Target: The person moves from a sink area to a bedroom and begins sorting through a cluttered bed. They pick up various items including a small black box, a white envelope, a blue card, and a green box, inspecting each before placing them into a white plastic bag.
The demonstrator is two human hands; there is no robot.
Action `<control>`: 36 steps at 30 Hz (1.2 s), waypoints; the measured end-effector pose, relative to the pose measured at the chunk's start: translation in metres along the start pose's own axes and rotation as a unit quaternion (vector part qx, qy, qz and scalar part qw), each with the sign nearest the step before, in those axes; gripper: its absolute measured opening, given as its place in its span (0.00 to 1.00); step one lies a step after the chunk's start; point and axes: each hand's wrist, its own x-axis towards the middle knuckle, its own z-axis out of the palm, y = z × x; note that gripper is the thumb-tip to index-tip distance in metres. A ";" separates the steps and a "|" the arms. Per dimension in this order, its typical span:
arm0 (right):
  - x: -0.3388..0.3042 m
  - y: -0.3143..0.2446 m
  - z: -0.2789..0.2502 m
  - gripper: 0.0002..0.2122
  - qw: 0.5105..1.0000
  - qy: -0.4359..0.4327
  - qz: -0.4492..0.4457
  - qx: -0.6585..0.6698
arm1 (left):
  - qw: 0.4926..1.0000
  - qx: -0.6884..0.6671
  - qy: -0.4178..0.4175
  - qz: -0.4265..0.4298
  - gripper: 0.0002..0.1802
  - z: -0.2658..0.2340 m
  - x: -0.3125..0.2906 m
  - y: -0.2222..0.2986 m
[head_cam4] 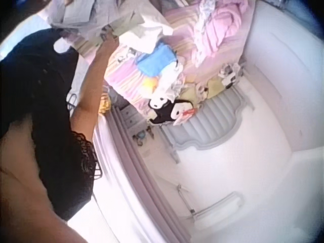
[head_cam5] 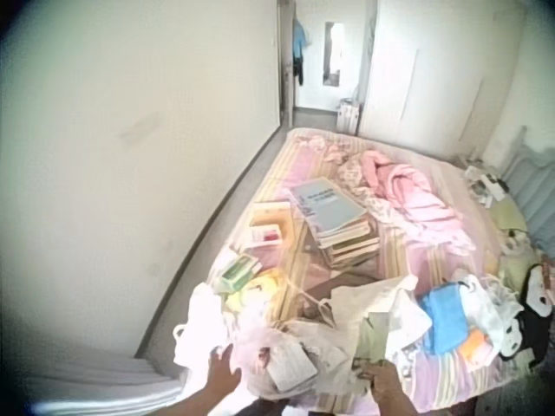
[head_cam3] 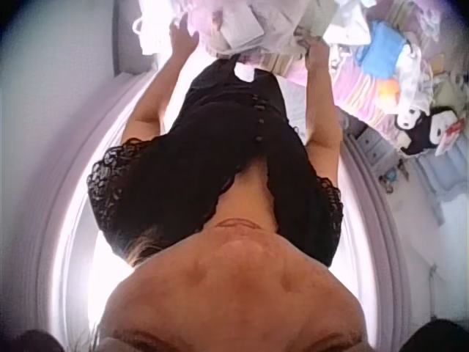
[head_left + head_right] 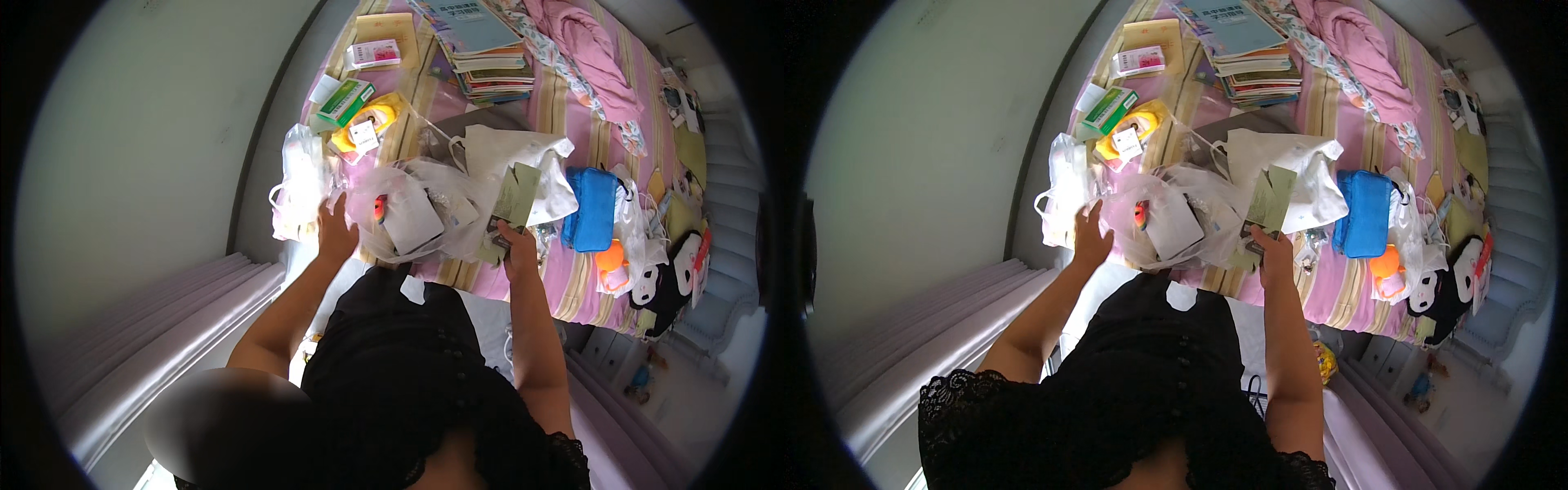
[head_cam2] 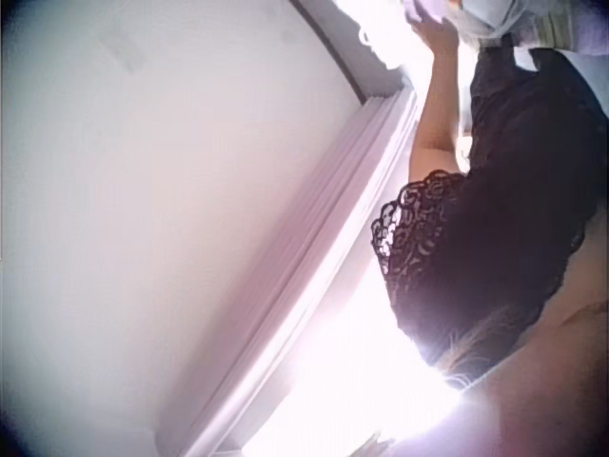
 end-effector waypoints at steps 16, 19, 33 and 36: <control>-0.068 -0.002 -0.017 0.14 0.998 0.068 0.008 0.009 | 0.923 0.085 -0.170 0.334 0.07 0.130 0.061 0.092; -0.075 0.003 -0.032 0.14 0.996 0.085 -0.003 0.005 | 0.908 -0.051 -0.189 0.371 0.05 0.088 0.072 0.079; -0.078 0.001 -0.029 0.17 0.998 0.048 0.005 0.032 | 0.895 -0.400 -0.183 0.077 0.11 -0.007 0.047 0.048; -0.079 -0.003 -0.031 0.16 0.999 0.045 0.003 0.020 | 0.849 -0.504 -0.160 0.009 0.12 0.001 0.050 0.047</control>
